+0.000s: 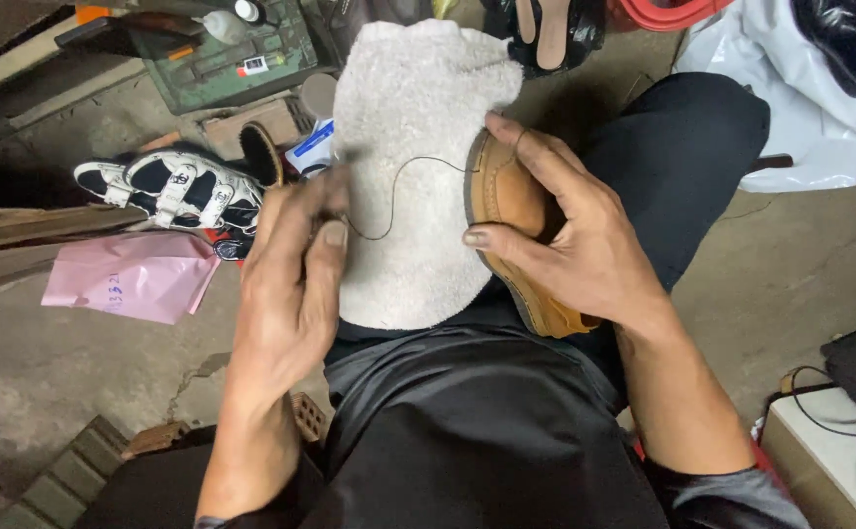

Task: Hand-sewing the sole of a brown leather shoe using a needle and thread in a workshop environment.

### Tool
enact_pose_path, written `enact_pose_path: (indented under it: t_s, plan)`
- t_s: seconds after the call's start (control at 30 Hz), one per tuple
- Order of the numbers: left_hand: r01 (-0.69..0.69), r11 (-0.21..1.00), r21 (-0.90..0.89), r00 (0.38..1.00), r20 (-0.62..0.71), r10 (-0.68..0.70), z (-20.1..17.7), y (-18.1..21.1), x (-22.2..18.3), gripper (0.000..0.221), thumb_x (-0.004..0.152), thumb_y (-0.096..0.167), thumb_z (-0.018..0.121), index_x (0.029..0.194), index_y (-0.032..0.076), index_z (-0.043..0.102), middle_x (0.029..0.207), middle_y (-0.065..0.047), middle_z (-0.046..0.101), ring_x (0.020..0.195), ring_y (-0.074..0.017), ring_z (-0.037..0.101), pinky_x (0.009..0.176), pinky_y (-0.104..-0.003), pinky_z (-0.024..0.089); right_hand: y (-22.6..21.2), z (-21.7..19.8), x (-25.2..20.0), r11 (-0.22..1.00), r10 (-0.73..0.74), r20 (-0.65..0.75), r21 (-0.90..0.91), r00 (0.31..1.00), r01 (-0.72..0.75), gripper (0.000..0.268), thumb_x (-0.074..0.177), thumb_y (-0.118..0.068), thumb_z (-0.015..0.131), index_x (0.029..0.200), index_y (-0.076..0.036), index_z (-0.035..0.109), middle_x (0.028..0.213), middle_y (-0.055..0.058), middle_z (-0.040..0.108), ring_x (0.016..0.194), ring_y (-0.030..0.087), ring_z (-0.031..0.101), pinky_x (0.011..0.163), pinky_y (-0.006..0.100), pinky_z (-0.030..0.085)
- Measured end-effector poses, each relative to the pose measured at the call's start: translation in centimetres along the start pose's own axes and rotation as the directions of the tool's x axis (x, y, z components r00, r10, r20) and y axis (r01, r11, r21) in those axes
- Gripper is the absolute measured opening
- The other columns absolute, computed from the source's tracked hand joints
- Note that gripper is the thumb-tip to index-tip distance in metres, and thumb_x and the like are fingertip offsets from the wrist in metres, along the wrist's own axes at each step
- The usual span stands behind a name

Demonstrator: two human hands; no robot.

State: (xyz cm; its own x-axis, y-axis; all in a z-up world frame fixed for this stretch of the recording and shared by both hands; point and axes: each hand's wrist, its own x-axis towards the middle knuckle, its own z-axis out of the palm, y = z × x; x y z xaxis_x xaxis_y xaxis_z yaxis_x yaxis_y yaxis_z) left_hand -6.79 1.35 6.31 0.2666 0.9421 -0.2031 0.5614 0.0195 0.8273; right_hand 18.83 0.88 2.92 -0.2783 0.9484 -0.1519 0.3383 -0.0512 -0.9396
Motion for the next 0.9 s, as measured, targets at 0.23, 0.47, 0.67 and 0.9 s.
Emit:
enact_pose_path:
  t_s: [0.23, 0.47, 0.67, 0.9]
  plan:
    - [-0.207, 0.974, 0.087, 0.941, 0.291, 0.174, -1.3, 1.1, -0.8, 0.048, 0.106, 0.009, 0.059, 0.152, 0.01, 0.043, 0.135, -0.011, 0.053, 0.11, -0.0261, 0.063, 0.095, -0.039, 0.053, 0.0, 0.7, -0.7, 0.999, 0.017, -0.029, 0.038, 0.999, -0.016, 0.072, 0.094, -0.016, 0.079, 0.153, 0.0, 0.04, 0.157, 0.02, 0.047, 0.149, 0.031, 0.047, 0.129, 0.042, 0.038]
    - [-0.345, 0.915, 0.21, 0.915, 0.293, 0.278, -1.0, 2.4, 0.7, 0.032, 0.105, 0.006, 0.062, 0.137, 0.006, 0.063, 0.115, -0.007, 0.066, 0.084, -0.0186, 0.07, 0.062, -0.033, 0.054, 0.2, 1.6, -1.3, 0.992, 0.017, -0.114, -0.123, 0.993, -0.031, 0.068, 0.1, -0.024, 0.075, 0.155, -0.004, 0.04, 0.157, 0.015, 0.049, 0.146, 0.031, 0.049, 0.125, 0.044, 0.041]
    - [-0.331, 0.921, 0.206, 0.911, 0.324, 0.255, -0.6, 2.4, 1.2, 0.03, 0.105, 0.006, 0.06, 0.135, 0.005, 0.063, 0.114, -0.008, 0.068, 0.084, -0.0216, 0.069, 0.061, -0.036, 0.054, 0.3, 1.2, -1.2, 0.99, 0.081, -0.074, -0.107, 0.994, -0.089, 0.07, 0.099, -0.028, 0.074, 0.157, -0.011, 0.038, 0.16, 0.013, 0.047, 0.148, 0.03, 0.047, 0.124, 0.044, 0.038]
    - [-0.31, 0.942, 0.127, 0.919, 0.296, 0.262, -0.3, 2.2, 0.9, 0.031, 0.104, 0.002, 0.064, 0.136, 0.002, 0.062, 0.106, -0.008, 0.059, 0.085, -0.0201, 0.061, 0.068, -0.034, 0.051, 1.0, 1.1, -1.3, 0.993, 0.026, -0.065, -0.116, 0.998, -0.033, 0.071, 0.101, -0.024, 0.074, 0.159, -0.011, 0.035, 0.16, 0.015, 0.047, 0.149, 0.032, 0.048, 0.124, 0.045, 0.041]
